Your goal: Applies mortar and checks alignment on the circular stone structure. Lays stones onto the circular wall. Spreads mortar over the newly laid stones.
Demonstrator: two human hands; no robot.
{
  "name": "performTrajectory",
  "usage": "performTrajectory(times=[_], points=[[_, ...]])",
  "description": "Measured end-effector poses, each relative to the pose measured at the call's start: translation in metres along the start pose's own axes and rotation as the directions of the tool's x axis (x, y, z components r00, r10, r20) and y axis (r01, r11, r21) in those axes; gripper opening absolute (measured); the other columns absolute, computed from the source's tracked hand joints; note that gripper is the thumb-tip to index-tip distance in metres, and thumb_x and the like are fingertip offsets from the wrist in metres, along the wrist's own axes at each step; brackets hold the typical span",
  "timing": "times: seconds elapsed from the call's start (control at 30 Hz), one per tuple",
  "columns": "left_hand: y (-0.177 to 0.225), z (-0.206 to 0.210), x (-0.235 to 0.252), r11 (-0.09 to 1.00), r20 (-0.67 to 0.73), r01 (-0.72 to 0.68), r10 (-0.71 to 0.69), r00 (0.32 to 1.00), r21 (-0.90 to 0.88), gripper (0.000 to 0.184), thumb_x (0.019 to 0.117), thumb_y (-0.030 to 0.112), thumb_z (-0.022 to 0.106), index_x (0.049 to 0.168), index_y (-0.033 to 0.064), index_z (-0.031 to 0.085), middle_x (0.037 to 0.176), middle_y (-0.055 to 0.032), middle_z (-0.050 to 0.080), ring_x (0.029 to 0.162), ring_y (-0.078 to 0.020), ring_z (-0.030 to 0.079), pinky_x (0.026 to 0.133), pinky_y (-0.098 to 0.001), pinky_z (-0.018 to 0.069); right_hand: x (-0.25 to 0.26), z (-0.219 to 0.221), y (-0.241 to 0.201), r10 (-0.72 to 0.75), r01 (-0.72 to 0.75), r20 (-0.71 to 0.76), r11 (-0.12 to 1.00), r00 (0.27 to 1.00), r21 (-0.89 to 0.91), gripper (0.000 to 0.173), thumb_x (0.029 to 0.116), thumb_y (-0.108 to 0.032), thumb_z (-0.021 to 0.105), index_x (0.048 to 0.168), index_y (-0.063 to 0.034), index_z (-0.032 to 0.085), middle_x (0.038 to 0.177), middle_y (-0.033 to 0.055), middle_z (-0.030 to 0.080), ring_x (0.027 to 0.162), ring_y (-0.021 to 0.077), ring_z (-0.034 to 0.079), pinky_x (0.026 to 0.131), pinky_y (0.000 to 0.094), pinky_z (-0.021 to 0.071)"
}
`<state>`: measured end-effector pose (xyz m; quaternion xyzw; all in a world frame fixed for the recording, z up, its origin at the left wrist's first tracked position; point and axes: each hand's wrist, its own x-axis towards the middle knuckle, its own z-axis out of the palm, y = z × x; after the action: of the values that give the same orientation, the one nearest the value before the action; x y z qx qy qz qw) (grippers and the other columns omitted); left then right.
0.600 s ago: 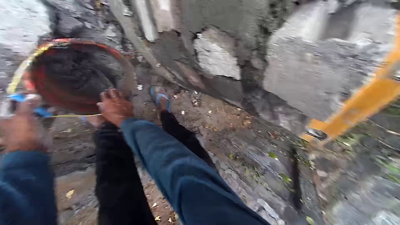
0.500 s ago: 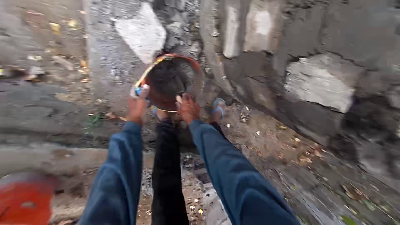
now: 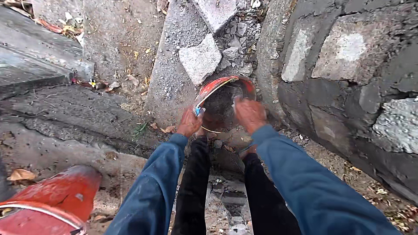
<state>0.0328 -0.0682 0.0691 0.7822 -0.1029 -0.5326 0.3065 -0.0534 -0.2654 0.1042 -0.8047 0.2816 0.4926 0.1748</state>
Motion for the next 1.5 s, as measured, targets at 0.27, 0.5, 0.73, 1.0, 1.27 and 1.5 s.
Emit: performTrajectory(times=[0.27,0.5,0.73,1.0,1.27,1.5], points=[[0.009,0.011,0.002,1.0,-0.017,0.0,0.0,1.0,-0.019,0.048,0.1055,0.017,0.055,0.153,0.0131,0.046,0.125,-0.0218,0.067,0.109,-0.0347,0.067,0.098,-0.0555,0.0506,-0.032,0.032,0.011,-0.089,0.093,0.2,0.996,0.976,-0.012,0.041,0.1085,-0.019,0.047,0.146,-0.0048,0.048,0.123,0.0282,0.064,0.103,0.0469,0.067,0.086,0.0595,0.0535],[0.028,0.037,0.002,0.995,0.021,-0.095,0.095,0.995,-0.01,0.051,0.104,0.015,0.058,0.154,0.018,0.047,0.14,-0.0155,0.061,0.118,-0.03,0.065,0.1,-0.0521,0.0506,-0.019,0.068,0.011,0.049,-0.085,0.187,0.978,0.981,0.192,0.046,0.1101,-0.027,0.042,0.151,-0.005,0.045,0.12,0.027,0.067,0.112,0.0446,0.067,0.094,0.0595,0.0524],[0.028,0.038,-0.002,0.996,0.057,-0.091,0.091,0.994,-0.002,0.049,0.1039,0.014,0.058,0.152,0.0124,0.049,0.153,-0.0139,0.051,0.127,-0.0298,0.061,0.106,-0.0504,0.0471,-0.024,0.099,0.051,-0.165,-0.045,0.253,0.75,0.953,0.66,0.049,0.1094,-0.048,0.042,0.129,-0.009,0.064,0.107,0.0162,0.069,0.095,0.0286,0.068,0.087,0.0512,0.0533],[0.015,0.022,0.003,0.998,0.057,-0.047,0.049,0.997,-0.032,0.038,0.1031,0.019,0.061,0.139,0.0057,0.059,0.11,-0.0162,0.071,0.094,-0.0242,0.069,0.088,-0.0465,0.0548,-0.014,0.1,0.054,0.17,-0.173,0.048,0.88,0.984,0.443,0.049,0.1103,-0.044,0.038,0.133,-0.0076,0.064,0.121,0.0225,0.069,0.112,0.0417,0.067,0.092,0.0624,0.0508],[0.006,0.01,0.009,0.987,0.102,0.055,-0.039,0.994,-0.154,0.03,0.1033,0.02,0.062,0.129,0.004,0.063,0.101,-0.0123,0.07,0.081,-0.0184,0.066,0.077,-0.0407,0.0566,0.007,0.116,0.02,-0.144,-0.032,0.191,0.714,0.971,0.7,0.057,0.1124,-0.044,0.032,0.111,0.0014,0.067,0.098,0.0215,0.066,0.093,0.0335,0.065,0.087,0.053,0.0507],[-0.012,-0.025,0.01,0.936,0.027,0.231,-0.232,0.972,-0.265,0.04,0.0999,0.021,0.067,0.135,0.005,0.059,0.122,-0.0144,0.069,0.106,-0.0242,0.068,0.094,-0.0469,0.0549,-0.037,0.097,0.047,-0.236,0.076,0.072,0.562,0.969,0.824,0.052,0.1113,-0.042,0.037,0.108,-0.0006,0.068,0.085,0.0111,0.064,0.077,0.0207,0.061,0.079,0.0431,0.0516]])
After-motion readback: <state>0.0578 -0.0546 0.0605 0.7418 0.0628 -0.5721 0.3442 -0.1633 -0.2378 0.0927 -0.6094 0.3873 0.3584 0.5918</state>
